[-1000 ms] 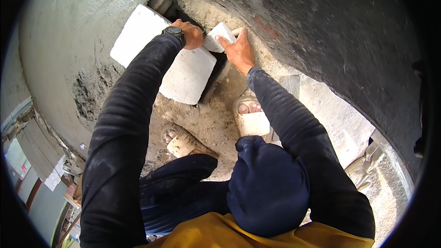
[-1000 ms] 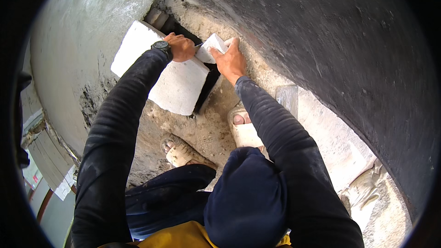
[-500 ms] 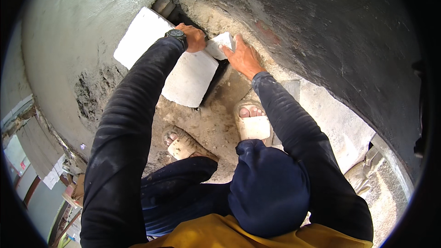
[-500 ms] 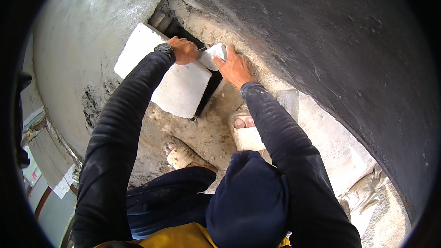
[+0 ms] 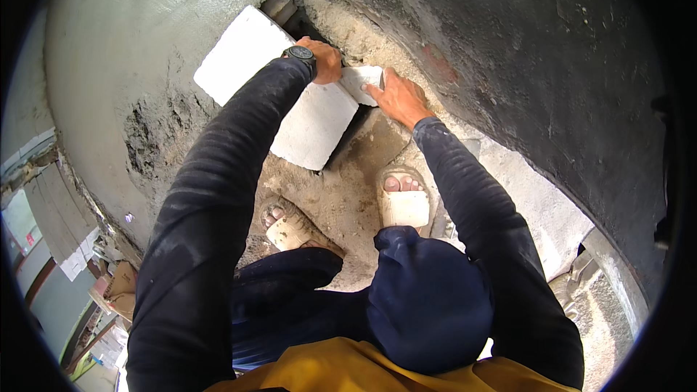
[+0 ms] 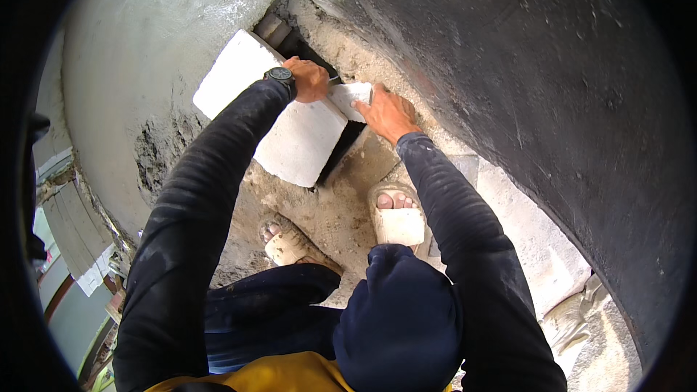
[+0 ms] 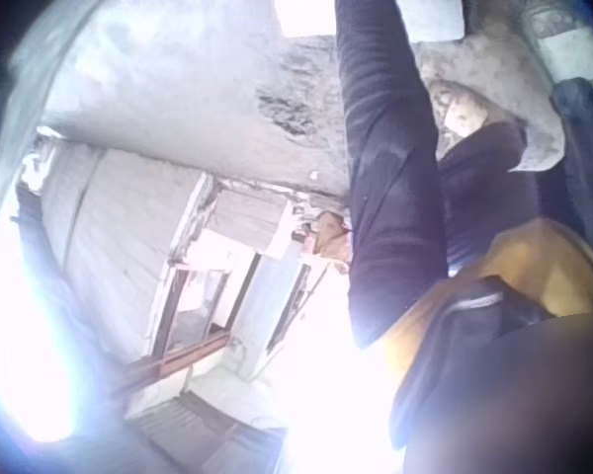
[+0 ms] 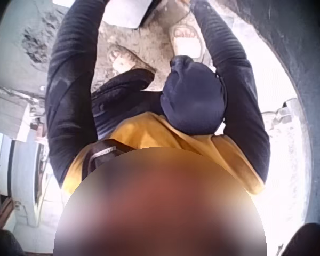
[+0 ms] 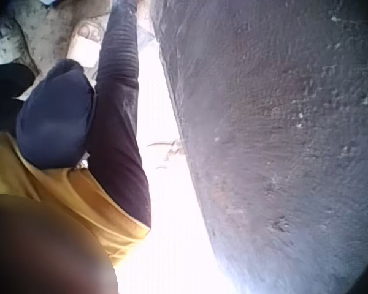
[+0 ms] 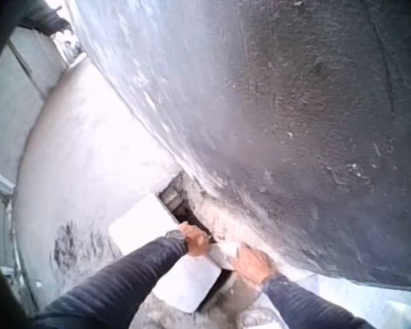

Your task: The person kneels on a wet concrete floor and uses a trowel to smooth and level the surface. They place a tile on the floor as a guide, then repeatedly scrape and flatten the concrete around it. The person also uses a hoe to move a pile of dry mix and a bucket to collect debris.

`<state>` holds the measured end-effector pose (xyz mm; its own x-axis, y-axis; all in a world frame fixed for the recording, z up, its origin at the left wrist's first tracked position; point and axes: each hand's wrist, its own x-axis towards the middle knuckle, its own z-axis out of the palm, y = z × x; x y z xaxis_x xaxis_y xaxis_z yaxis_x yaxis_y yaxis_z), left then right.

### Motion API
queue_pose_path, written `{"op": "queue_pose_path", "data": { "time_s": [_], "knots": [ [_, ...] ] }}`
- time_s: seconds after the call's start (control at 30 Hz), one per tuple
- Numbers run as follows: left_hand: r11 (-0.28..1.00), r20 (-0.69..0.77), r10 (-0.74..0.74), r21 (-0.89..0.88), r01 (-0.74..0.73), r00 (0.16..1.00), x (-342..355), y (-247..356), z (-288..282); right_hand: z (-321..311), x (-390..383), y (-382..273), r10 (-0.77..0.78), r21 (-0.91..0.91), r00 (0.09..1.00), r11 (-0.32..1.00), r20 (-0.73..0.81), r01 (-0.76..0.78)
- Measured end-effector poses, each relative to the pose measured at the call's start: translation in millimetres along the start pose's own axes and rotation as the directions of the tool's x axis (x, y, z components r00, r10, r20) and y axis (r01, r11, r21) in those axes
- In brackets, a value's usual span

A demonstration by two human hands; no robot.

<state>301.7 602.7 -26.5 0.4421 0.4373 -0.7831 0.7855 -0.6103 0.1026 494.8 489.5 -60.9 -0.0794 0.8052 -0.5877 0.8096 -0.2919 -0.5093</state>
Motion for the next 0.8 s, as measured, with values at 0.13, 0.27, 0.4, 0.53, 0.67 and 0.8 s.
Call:
{"op": "queue_pose_path", "data": {
  "time_s": [0.13,0.27,0.4,0.53,0.67,0.8],
  "knots": [
    [1.0,-0.1,0.025,0.021,-0.023,0.995,-10.0,-7.5,7.0,-2.6,-10.9,1.6,0.112,0.099,0.993,0.989,-0.044,-0.108],
    [0.999,-0.359,0.04,-0.003,-0.044,0.933,-35.2,-15.6,21.1,5.4,-24.7,7.1,0.141,0.209,0.984,0.971,-0.109,-0.116],
    [0.996,-0.514,0.09,0.056,-0.071,0.853,-59.4,-1.3,55.2,23.4,-18.1,16.5,0.09,0.216,0.978,0.975,-0.191,-0.047],
    [0.995,-0.584,0.095,0.051,-0.08,0.806,-66.2,4.6,69.4,25.0,-8.7,18.7,0.01,0.133,0.972,0.991,-0.233,0.021],
    [0.99,-0.639,0.114,0.013,-0.138,0.76,-118.3,2.3,92.9,7.1,-72.0,38.7,-0.158,0.434,0.963,0.868,-0.22,0.241],
    [0.946,-0.451,0.282,-0.014,-0.322,0.847,-235.2,-9.7,175.3,26.5,-204.8,102.0,-0.068,-0.169,0.821,0.985,-0.567,-0.035]
  ]
}}
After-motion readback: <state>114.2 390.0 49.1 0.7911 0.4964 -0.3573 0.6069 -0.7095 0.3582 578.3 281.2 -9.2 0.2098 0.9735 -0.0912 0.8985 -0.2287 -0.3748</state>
